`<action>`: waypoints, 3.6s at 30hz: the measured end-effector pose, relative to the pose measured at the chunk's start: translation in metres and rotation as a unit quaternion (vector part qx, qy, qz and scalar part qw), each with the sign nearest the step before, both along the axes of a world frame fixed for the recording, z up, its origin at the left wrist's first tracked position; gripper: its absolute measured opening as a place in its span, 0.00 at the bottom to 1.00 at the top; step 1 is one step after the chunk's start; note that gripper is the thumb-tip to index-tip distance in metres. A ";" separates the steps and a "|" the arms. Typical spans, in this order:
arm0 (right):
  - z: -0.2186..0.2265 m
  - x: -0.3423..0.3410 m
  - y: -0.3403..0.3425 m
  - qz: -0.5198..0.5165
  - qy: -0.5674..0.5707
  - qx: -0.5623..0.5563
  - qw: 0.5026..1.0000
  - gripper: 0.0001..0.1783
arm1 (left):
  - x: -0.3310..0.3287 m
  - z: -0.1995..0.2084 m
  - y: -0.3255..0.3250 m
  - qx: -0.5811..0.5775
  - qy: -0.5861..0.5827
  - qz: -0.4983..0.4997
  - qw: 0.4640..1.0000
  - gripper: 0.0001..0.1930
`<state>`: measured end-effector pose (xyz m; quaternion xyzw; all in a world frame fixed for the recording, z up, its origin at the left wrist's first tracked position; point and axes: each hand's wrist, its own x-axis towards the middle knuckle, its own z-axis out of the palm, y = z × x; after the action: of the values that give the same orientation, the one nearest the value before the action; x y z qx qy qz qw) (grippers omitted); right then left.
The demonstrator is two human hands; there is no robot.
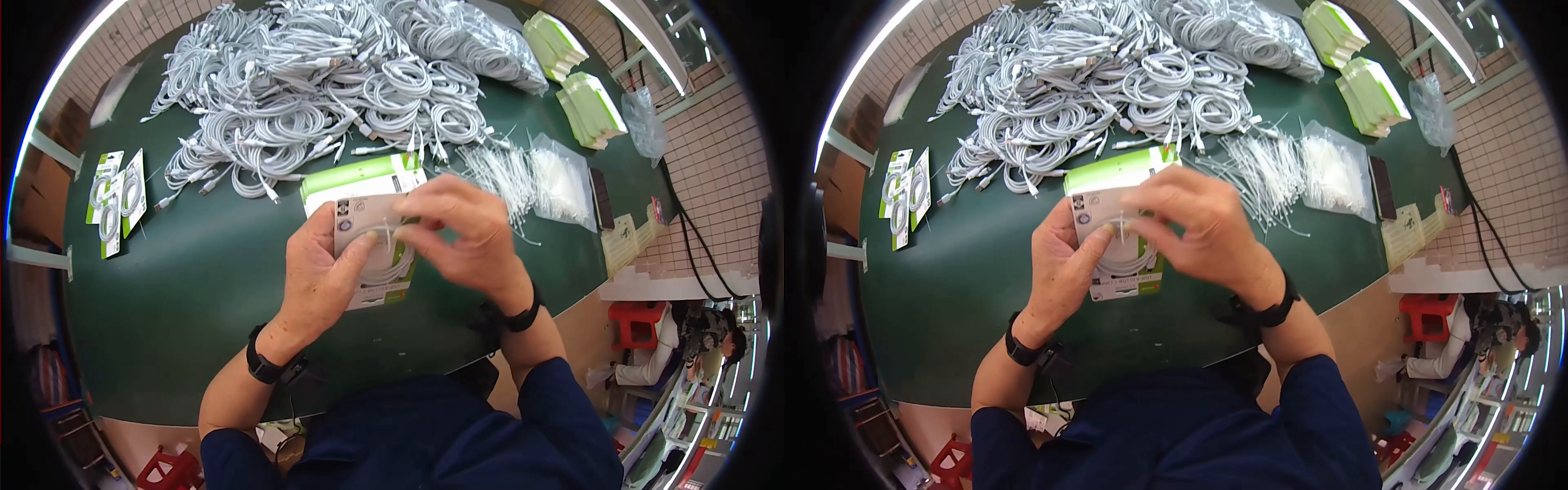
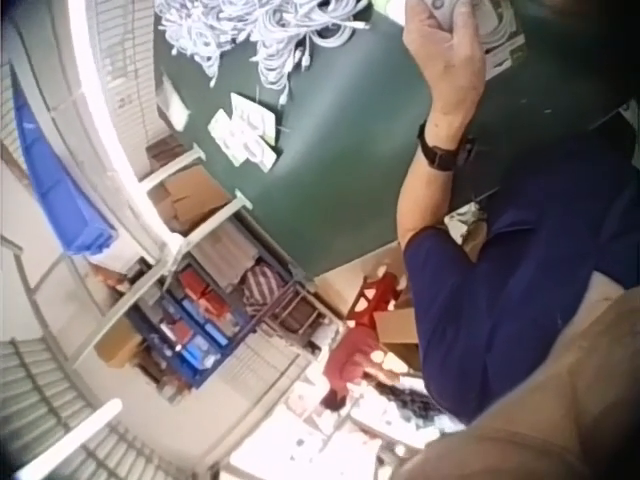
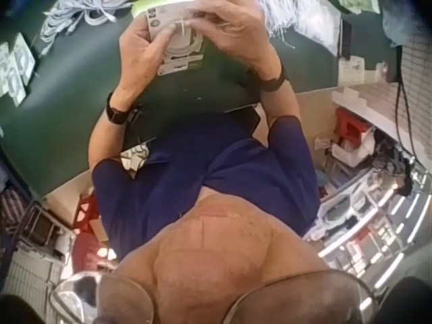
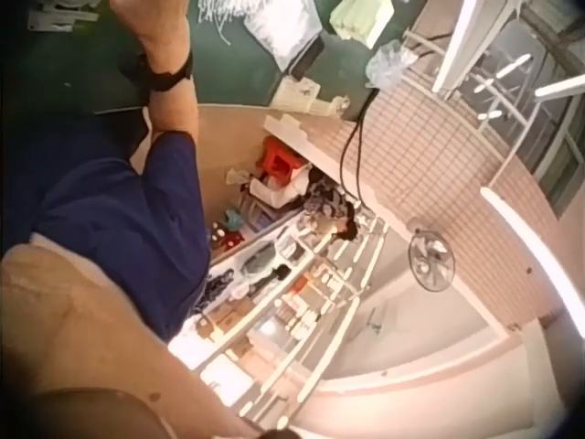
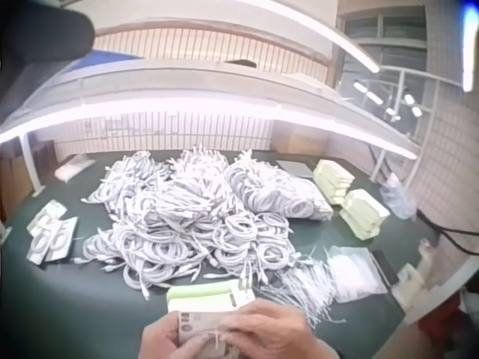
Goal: The person packages a cable by hand, placing it onto a card and securing it with a zip tie before repeating the process with another unit.
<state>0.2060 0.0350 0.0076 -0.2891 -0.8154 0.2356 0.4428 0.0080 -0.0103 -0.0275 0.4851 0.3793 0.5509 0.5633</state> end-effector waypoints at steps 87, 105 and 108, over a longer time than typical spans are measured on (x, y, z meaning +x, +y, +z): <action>-0.056 -0.010 0.006 -0.005 0.174 -0.314 0.933 0.20 | 0.011 0.007 0.024 0.271 0.399 0.031 0.875 0.12; -0.053 -0.019 0.004 -0.075 0.187 -0.273 0.941 0.16 | -0.004 -0.001 0.022 0.296 0.339 0.054 0.892 0.14; -0.045 -0.016 0.009 -0.064 0.169 -0.304 0.935 0.17 | -0.008 0.008 0.025 0.220 0.308 0.141 0.915 0.22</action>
<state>0.1900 0.0437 -0.0369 -0.4177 -0.5972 0.4890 0.4794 -0.0002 0.0147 -0.0194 0.6837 0.4678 0.5177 0.2138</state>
